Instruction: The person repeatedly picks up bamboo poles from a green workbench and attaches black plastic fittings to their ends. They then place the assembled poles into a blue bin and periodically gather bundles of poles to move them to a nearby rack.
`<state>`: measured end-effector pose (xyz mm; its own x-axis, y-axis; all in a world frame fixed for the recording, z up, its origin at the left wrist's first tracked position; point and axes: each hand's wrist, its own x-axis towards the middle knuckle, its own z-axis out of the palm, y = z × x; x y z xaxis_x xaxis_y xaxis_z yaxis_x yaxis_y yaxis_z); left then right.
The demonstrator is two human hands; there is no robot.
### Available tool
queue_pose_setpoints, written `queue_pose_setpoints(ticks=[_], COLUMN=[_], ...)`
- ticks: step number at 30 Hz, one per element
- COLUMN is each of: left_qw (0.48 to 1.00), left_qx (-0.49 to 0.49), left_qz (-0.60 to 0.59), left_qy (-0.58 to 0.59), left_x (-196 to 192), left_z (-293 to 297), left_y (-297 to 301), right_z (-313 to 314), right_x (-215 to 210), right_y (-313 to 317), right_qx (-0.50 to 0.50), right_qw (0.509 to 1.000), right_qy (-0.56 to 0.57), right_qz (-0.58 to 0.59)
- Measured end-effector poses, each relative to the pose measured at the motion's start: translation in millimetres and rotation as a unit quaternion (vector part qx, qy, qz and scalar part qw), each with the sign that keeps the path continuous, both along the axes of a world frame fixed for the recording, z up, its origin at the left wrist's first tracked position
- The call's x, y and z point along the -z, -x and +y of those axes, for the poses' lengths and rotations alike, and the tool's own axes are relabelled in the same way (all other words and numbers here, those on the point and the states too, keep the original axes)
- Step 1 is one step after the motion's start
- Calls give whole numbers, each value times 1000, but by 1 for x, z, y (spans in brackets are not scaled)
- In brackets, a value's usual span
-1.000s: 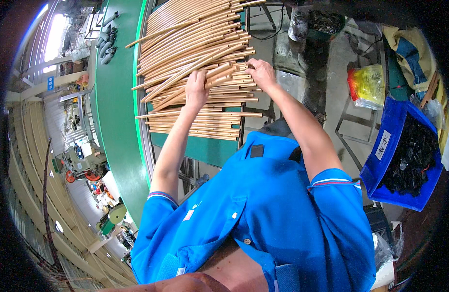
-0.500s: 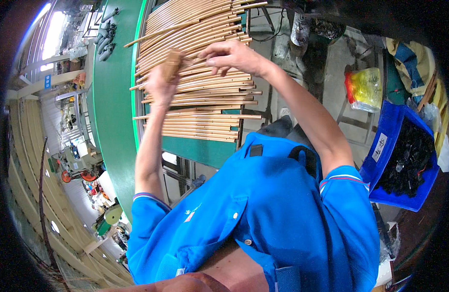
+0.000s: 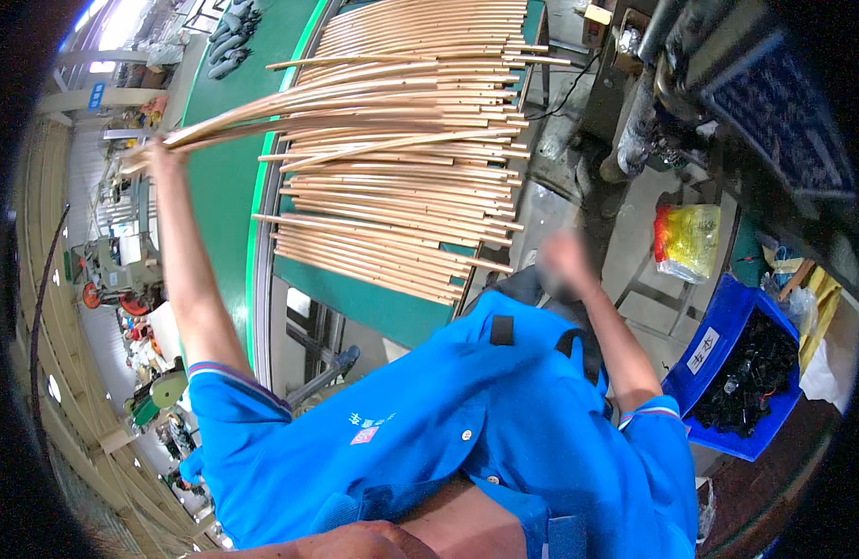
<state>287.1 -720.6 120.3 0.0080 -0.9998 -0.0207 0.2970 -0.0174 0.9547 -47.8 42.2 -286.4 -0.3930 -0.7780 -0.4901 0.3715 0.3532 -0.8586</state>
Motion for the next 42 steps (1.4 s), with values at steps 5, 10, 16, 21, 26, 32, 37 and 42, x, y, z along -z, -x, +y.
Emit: queue_pose_setpoints(ticks=[5,10,16,21,26,32,37,42], left_qw=[964,946,924,789,776,741,779,779], left_qx=[-71,-46,-205,-139,-60,-184,-124,-167], left_qz=[89,65,-30,-581,-627,-645,-614,-604], left_qy=[-238,-313,-322,-142,-23,-27,21,-15], left_x=[235,340,381,342,293,367,381,396], left_z=[59,47,49,72,130,376,464,451], left_y=[98,96,132,147,61,-56,21,50], right_z=[57,102,102,81,64,59,61,54], right_x=[-20,-48,-62,-52,-34,-30,-25,-30], right_y=[-10,-19,-44,-43,-24,-14,-7,-3], right_qx=[37,97,133,83,59,76,12,2], right_qw=[995,969,952,961,973,966,968,976], right_qy=[-94,-226,-269,-253,-220,-243,-241,-217], right_qz=[24,-25,-59,-68,-44,-52,-63,-36])
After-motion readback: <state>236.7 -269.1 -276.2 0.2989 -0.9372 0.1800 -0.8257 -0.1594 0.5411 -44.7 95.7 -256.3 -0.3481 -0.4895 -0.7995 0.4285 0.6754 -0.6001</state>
